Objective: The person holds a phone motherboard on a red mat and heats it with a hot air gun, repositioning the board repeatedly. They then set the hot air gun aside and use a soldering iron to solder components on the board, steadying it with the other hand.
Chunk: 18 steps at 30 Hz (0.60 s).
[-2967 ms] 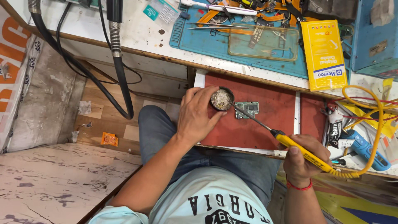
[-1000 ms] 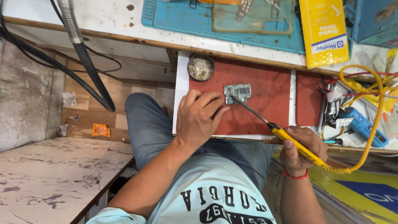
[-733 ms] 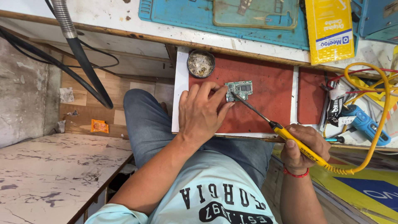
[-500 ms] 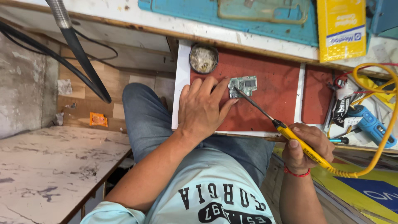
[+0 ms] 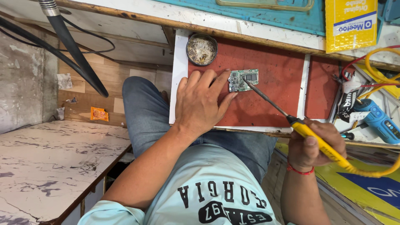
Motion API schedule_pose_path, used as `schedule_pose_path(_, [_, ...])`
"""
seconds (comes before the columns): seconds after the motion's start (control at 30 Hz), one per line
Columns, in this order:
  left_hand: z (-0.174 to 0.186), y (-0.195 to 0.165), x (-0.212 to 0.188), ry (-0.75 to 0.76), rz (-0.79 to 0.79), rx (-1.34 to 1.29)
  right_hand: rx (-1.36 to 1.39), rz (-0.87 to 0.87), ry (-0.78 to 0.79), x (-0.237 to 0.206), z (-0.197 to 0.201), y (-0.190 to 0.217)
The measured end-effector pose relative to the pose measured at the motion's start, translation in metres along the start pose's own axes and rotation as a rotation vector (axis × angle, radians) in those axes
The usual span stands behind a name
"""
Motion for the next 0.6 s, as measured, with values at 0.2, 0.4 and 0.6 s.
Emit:
schedule_pose_path(0.2, [-0.001,-0.002,0.000,-0.005,0.008,0.031,0.063,-0.161,0.015,-0.005,0.014,-0.005])
schedule_pose_path(0.4, [-0.004,0.000,0.001,-0.011,0.003,0.005,0.108,-0.111,0.015,-0.005,0.012,-0.005])
schedule_pose_path(0.6, [-0.003,0.000,0.001,-0.012,0.007,0.007,-0.008,-0.072,-0.022,-0.003,0.010,-0.002])
Point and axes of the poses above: each hand's wrist, its own x-axis towards the middle knuckle, its own z-axis out of the back of the hand, y = z × x, the point moved 6 cm from there along x, towards the middle knuckle, and after that the axes turned 9 degrees about z, right-handed, at the moved point
